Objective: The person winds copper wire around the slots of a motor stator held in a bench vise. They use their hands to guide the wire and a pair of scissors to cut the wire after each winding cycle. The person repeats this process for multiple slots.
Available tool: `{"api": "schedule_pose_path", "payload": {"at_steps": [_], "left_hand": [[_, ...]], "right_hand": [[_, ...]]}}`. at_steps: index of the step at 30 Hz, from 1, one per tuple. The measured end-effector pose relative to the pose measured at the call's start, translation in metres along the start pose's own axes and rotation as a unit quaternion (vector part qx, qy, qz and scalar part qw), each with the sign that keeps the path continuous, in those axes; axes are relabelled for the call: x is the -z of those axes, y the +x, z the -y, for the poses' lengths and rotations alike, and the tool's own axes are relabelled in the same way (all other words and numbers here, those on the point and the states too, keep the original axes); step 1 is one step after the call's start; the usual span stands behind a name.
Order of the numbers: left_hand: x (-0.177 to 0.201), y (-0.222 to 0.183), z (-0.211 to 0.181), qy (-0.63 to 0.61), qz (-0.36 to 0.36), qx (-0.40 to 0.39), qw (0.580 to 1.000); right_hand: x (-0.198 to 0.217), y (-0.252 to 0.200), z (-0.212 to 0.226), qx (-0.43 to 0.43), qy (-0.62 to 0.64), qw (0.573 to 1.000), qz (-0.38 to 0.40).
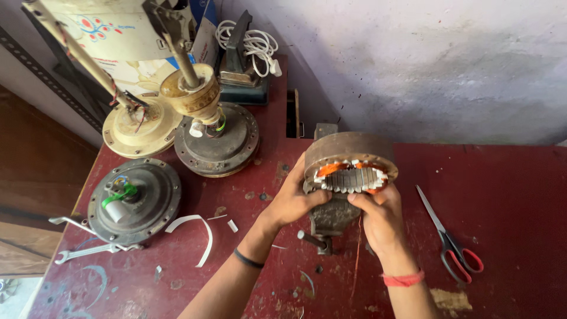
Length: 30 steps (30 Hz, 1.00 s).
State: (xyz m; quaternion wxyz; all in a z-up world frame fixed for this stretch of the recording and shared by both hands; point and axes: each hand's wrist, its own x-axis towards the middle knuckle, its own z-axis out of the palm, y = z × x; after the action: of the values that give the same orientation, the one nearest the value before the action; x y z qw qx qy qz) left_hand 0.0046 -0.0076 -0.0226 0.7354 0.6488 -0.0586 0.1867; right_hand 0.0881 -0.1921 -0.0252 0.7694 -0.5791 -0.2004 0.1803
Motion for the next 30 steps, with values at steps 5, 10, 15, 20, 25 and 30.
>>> {"api": "schedule_pose_path", "payload": {"at_steps": [5,10,15,20,25,30], "left_hand": [[0.002,-0.001,0.000,0.033,0.005,-0.017,0.999],[0.005,0.003,0.001,0.077,0.006,-0.041,0.996],[0.008,0.003,0.003,0.070,0.014,-0.047,0.996],[0.008,0.004,0.003,0.103,0.013,-0.061,0.993],[0.008,0.005,0.003,0.142,0.012,-0.080,0.987],[0.005,0.006,0.003,0.141,0.006,-0.055,0.988]], "right_hand": [[0.002,0.000,0.000,0.004,0.023,1.000,0.022],[0.003,0.002,-0.002,0.010,0.034,0.999,0.022],[0.007,0.004,-0.007,0.050,0.031,0.998,0.030],[0.013,0.003,-0.013,0.063,0.024,0.997,0.021],[0.025,0.008,-0.021,0.059,-0.009,0.997,0.042],[0.023,0.006,-0.024,0.060,0.015,0.997,0.048]]}}
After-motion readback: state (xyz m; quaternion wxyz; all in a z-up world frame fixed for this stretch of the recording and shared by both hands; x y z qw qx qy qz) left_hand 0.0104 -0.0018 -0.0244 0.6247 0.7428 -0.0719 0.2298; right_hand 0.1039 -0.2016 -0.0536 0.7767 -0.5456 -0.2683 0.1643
